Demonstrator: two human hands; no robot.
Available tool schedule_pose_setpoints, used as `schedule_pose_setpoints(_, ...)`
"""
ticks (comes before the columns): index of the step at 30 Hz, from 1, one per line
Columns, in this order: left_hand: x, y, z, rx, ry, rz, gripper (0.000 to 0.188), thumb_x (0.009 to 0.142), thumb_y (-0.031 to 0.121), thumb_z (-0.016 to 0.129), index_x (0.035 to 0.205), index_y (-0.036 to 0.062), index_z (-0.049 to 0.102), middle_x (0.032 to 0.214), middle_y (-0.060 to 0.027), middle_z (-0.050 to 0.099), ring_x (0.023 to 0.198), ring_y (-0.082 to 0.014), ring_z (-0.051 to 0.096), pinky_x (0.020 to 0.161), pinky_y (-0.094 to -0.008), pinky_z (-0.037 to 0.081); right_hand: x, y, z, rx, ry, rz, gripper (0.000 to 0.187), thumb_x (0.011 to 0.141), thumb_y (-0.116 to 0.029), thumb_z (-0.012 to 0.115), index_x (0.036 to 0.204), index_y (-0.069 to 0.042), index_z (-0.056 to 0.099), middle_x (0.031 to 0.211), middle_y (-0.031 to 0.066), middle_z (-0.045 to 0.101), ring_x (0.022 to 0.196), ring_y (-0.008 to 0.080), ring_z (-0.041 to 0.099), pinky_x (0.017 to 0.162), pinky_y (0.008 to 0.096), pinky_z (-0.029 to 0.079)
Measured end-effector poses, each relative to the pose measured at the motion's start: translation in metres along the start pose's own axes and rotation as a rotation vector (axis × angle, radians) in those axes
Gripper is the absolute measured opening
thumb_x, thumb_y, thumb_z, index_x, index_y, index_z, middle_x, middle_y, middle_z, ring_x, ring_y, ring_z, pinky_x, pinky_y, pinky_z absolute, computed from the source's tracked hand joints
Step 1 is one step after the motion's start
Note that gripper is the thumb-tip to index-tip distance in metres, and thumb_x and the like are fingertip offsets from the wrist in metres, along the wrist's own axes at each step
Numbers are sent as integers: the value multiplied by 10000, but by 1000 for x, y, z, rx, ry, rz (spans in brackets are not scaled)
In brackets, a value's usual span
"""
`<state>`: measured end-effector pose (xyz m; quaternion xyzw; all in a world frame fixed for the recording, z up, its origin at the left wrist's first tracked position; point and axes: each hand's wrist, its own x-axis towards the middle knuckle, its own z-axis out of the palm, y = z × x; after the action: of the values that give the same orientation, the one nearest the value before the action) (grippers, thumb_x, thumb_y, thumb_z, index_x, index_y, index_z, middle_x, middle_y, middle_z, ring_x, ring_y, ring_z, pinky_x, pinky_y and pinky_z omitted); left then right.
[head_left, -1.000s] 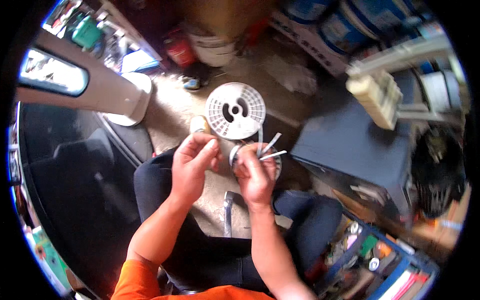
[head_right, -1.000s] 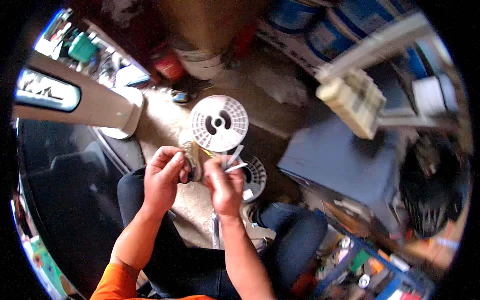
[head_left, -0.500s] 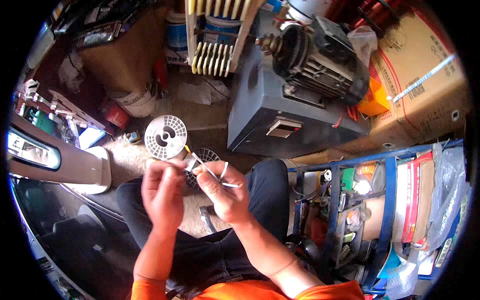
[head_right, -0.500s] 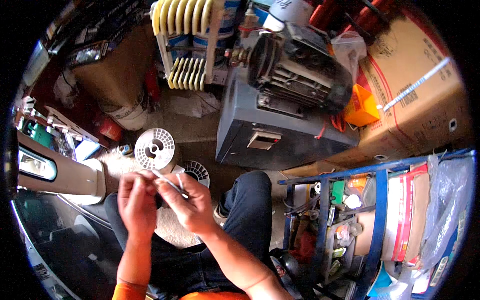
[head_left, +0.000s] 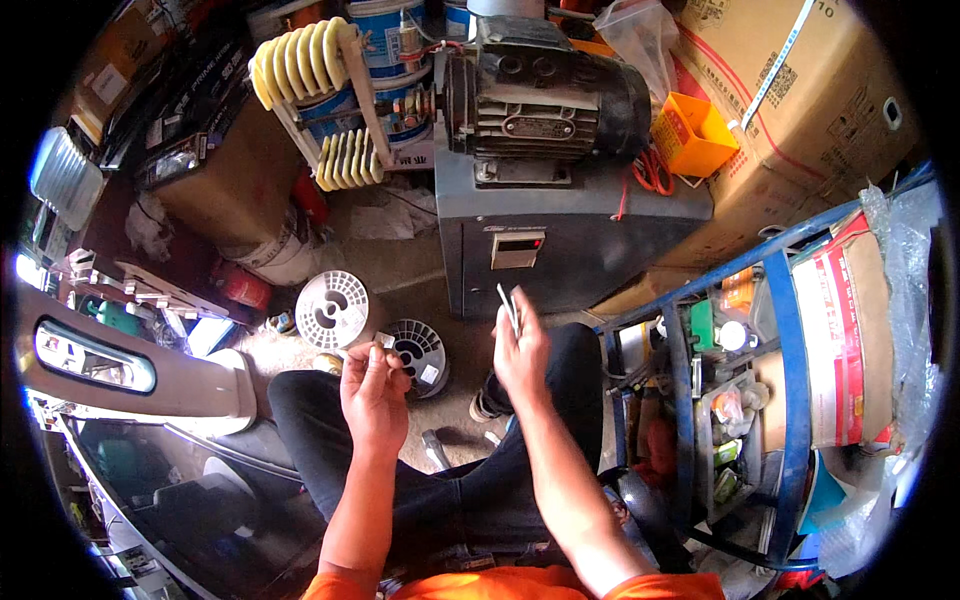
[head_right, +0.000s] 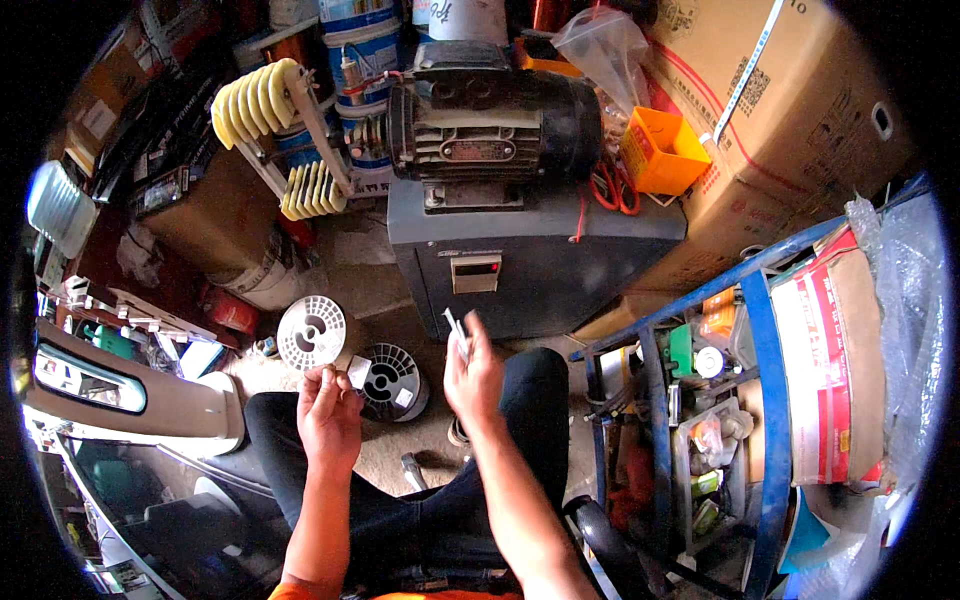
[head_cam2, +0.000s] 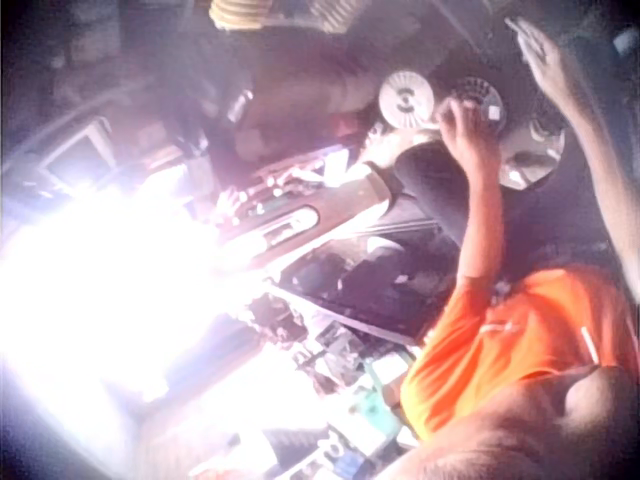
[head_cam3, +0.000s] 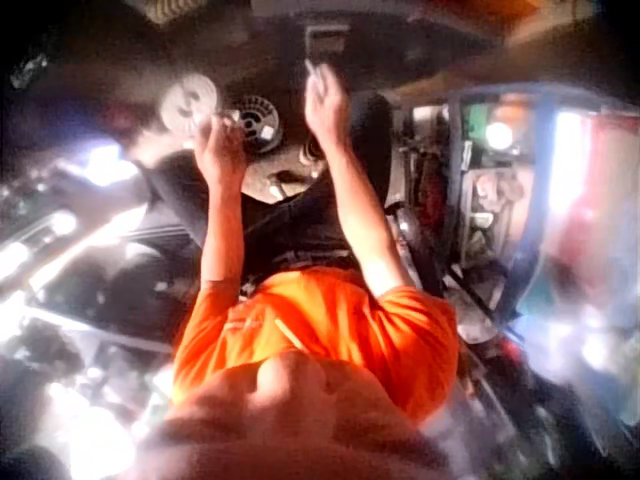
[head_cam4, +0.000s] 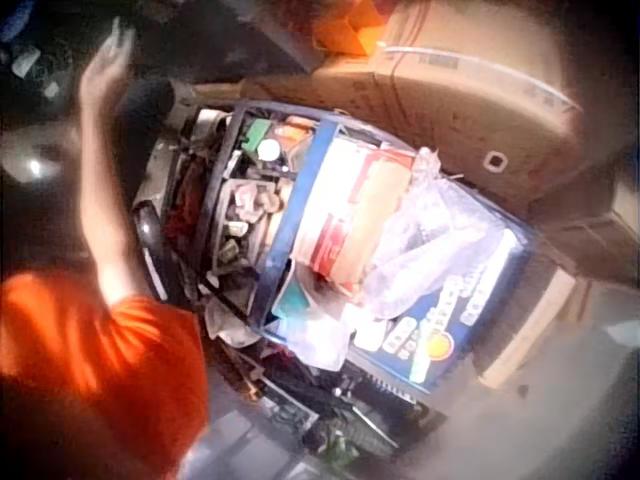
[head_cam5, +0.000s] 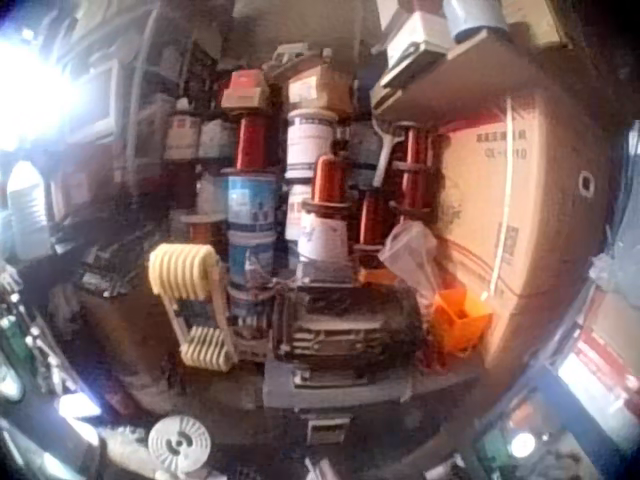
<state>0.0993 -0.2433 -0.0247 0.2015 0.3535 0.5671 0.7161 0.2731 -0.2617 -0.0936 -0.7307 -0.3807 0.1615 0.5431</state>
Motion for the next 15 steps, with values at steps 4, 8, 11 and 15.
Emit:
schedule_pose_setpoints(4,-4,-8,0,75,18,-50,43,923,93,529,931,61,501,756,-51,571,529,-71,407,479,-204,308,37,20,2,-397,-171,-53,672,895,-240,529,1438,-68,173,715,190,636,634,393,620,550,459,490)
schedule_pose_setpoints(8,-4,-10,-2,103,33,-71,36,923,96,531,920,64,515,763,-54,577,540,-66,418,488,-198,324,42,23,12,-398,-270,-29,738,893,-250,527,1456,-81,80,731,215,641,666,410,624,580,473,496)
schedule_pose_setpoints(11,-4,-10,-3,109,40,-68,37,924,100,531,917,65,522,767,-52,580,560,-63,438,493,-191,336,46,30,19,-393,-288,7,736,907,-277,501,1460,-107,46,720,222,640,654,412,625,578,473,499)
schedule_pose_setpoints(15,-6,-6,-4,121,35,-62,40,926,104,527,919,65,525,768,-45,578,573,-60,441,496,-191,343,50,42,26,-376,-287,29,736,914,-304,479,1466,-186,7,710,216,644,629,415,624,564,490,497)
